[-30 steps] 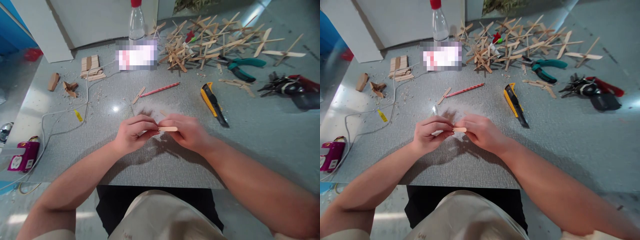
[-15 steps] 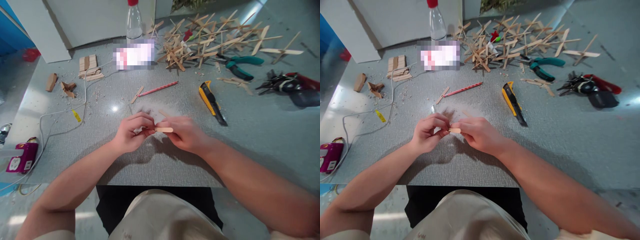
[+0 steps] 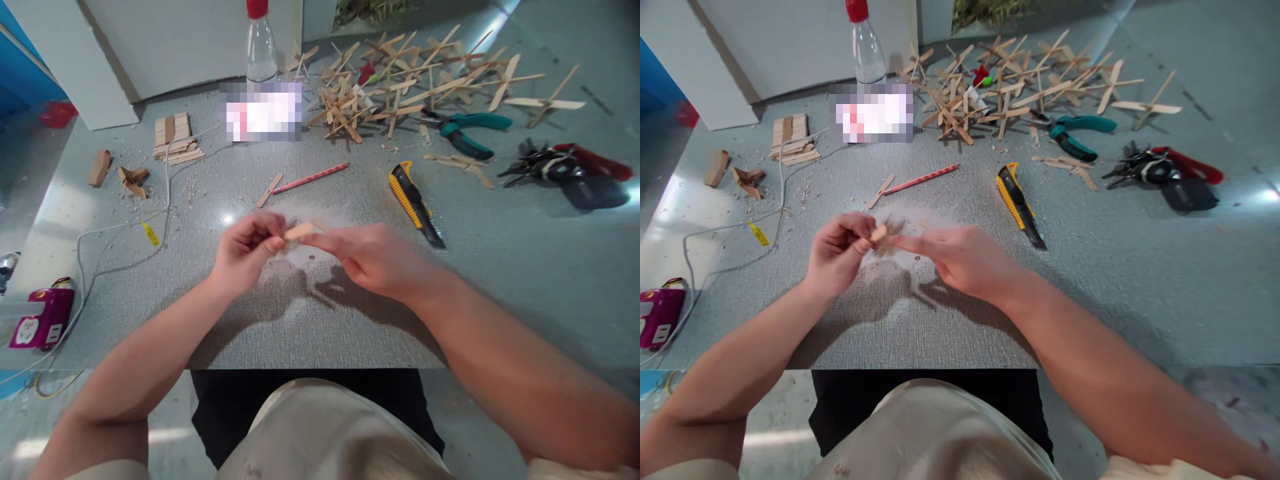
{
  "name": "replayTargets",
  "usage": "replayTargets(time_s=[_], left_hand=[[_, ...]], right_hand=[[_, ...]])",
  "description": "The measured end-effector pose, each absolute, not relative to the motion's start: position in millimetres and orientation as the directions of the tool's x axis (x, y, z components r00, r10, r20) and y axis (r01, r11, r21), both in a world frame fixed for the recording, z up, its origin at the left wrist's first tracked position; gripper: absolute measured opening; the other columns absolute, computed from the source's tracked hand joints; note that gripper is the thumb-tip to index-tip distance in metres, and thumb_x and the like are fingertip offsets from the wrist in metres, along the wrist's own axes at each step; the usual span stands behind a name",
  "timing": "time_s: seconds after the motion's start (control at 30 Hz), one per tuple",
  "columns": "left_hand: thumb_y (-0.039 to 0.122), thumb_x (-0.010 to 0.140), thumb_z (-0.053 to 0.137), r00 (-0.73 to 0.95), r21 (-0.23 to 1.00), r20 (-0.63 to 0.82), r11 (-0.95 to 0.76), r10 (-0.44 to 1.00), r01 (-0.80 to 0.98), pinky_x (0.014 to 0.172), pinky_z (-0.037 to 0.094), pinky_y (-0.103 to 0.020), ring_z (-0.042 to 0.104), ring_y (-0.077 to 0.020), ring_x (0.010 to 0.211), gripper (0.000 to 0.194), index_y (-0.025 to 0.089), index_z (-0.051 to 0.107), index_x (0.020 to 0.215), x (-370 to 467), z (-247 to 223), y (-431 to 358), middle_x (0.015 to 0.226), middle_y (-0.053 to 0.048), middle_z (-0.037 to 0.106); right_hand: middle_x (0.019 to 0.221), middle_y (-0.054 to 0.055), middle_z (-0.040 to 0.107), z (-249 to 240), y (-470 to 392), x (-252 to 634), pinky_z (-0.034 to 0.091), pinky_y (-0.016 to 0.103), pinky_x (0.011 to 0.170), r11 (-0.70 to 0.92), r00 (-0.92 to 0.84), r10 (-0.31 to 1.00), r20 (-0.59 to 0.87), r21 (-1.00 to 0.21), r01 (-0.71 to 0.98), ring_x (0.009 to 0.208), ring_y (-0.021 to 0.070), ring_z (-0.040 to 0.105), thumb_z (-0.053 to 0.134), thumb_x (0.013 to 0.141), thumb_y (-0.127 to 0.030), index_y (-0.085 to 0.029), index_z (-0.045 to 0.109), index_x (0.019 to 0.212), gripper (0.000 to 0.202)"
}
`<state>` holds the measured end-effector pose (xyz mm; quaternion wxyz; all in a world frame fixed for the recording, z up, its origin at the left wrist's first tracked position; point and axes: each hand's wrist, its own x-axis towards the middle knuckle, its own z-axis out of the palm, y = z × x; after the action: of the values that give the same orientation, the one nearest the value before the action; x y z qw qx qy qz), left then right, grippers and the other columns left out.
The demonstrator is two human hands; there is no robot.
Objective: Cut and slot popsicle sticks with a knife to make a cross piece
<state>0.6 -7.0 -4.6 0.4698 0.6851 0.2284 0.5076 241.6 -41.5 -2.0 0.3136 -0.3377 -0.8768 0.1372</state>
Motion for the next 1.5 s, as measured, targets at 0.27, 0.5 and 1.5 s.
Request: replayTargets(time_s=[0.27,0.5,1.5], left_hand=[[0.020,0.096,0.071,0.486,0.733,0.590,-0.680,0.645,0.014,0.070,0.053,-0.024,0.066,-0.0112,0.080,0.007,0.020,0.065,0.092,4.4,-0.8,-15.7,0.087,-0.003,0.070],[0.015,0.095,0.071,0.500,0.657,0.627,-0.750,0.597,0.073,0.072,0.056,-0.023,0.069,-0.0117,0.084,0.007,0.019,0.065,0.095,4.7,-0.5,-17.1,0.090,-0.004,0.071],[0.047,0.095,0.071,0.747,0.989,-0.017,0.119,0.664,-0.083,0.057,0.047,-0.021,0.055,-0.0083,0.062,0.033,0.016,0.060,0.087,5.2,-9.4,-13.0,0.075,-0.002,0.062]], right_hand=[[0.073,-0.004,0.058,5.5,-50.5,242.2,0.044,0.026,0.053,0.513,-0.350,0.837,0.420,-0.825,0.238,0.058,0.0130,0.053,0.058,0.101,-0.035,-0.030,0.053,0.136,0.035],[0.070,-0.004,0.066,6.5,-53.6,232.7,0.043,0.024,0.050,0.584,-0.335,0.810,0.482,-0.719,0.378,0.051,0.0097,0.053,0.067,0.097,-0.030,-0.026,0.070,0.102,0.007],[0.069,0.001,0.071,-1.8,-51.2,220.8,0.045,0.026,0.052,0.233,-0.260,0.942,0.214,-0.972,0.043,0.060,0.0131,0.062,0.072,0.092,-0.055,-0.022,0.061,0.073,0.040]])
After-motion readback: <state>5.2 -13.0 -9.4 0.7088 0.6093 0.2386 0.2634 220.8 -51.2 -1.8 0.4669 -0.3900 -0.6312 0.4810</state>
